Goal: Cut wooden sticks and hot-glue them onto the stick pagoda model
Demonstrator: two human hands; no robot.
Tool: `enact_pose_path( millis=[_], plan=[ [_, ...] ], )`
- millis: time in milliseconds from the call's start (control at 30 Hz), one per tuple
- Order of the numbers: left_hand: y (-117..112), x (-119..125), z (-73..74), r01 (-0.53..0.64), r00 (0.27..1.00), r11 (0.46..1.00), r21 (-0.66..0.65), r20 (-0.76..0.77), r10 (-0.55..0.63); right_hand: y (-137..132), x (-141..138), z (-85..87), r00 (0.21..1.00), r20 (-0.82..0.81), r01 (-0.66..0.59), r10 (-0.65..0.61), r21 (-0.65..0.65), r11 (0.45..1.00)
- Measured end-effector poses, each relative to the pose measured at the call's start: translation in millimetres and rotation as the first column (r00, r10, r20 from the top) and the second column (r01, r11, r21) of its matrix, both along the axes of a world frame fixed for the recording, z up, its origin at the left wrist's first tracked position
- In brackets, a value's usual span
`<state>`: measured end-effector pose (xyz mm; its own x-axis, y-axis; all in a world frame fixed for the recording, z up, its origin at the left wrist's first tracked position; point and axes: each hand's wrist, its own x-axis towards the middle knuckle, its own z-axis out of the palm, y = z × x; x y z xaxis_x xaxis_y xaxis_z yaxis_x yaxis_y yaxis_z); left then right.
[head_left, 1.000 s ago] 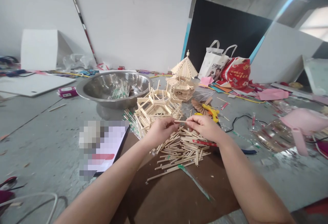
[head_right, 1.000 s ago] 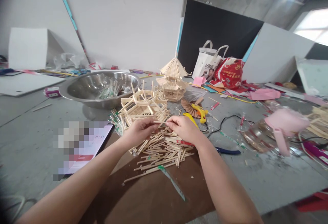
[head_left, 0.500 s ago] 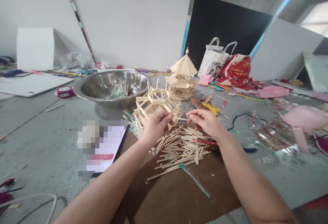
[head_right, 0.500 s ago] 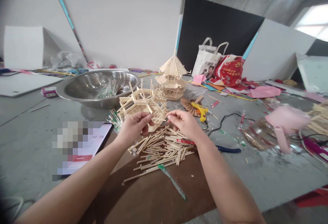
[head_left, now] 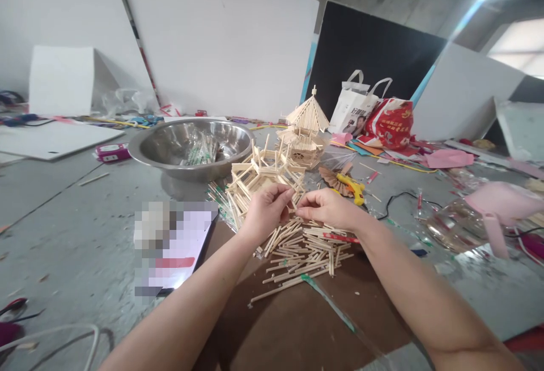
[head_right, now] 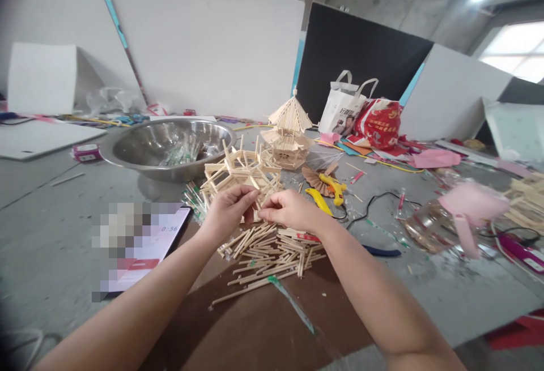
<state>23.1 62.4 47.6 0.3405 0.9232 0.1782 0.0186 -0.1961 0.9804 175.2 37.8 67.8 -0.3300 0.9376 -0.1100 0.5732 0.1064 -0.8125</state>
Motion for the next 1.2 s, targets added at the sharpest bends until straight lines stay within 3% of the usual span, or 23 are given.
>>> enact_pose_path(
  millis=[167, 267, 333, 567, 800, 1200],
  plan=[
    [2, -1, -2.4, -0.12, 0.99, 0.993, -0.005, 0.077, 0.12, 17, 0, 15.4, 0.998, 0.019, 0.055, -0.055, 0.009, 0.998],
    [5, -1, -8.6, -0.244, 0.967, 0.964, 0.107, -0.054, 0.25, 35, 4, 22.1, 0.994, 0.027, 0.107, -0.108, 0.008, 0.994],
    [6, 0, -12.3, -0.266, 0.936, 0.94, 0.215, -0.175, 0.305, 46, 6, 23.7, 0.995, 0.055, 0.086, -0.084, -0.034, 0.996],
    [2, 3, -18.6, -0.176, 0.822, 0.885, 0.431, -0.431, 0.373, 60, 0, 24.2, 0.994, 0.095, -0.047, 0.06, -0.132, 0.99],
    [2, 3, -22.5, -0.12, 0.786, 0.889, 0.443, -0.504, 0.357, 65, -4, 31.4, 0.975, 0.166, -0.122, 0.147, -0.154, 0.981],
    [0, 3, -21.3, -0.1, 0.777, 0.891, 0.443, -0.525, 0.348, 71, -8, 35.7, 0.94, 0.282, -0.159, 0.191, -0.134, 0.978]
  ],
)
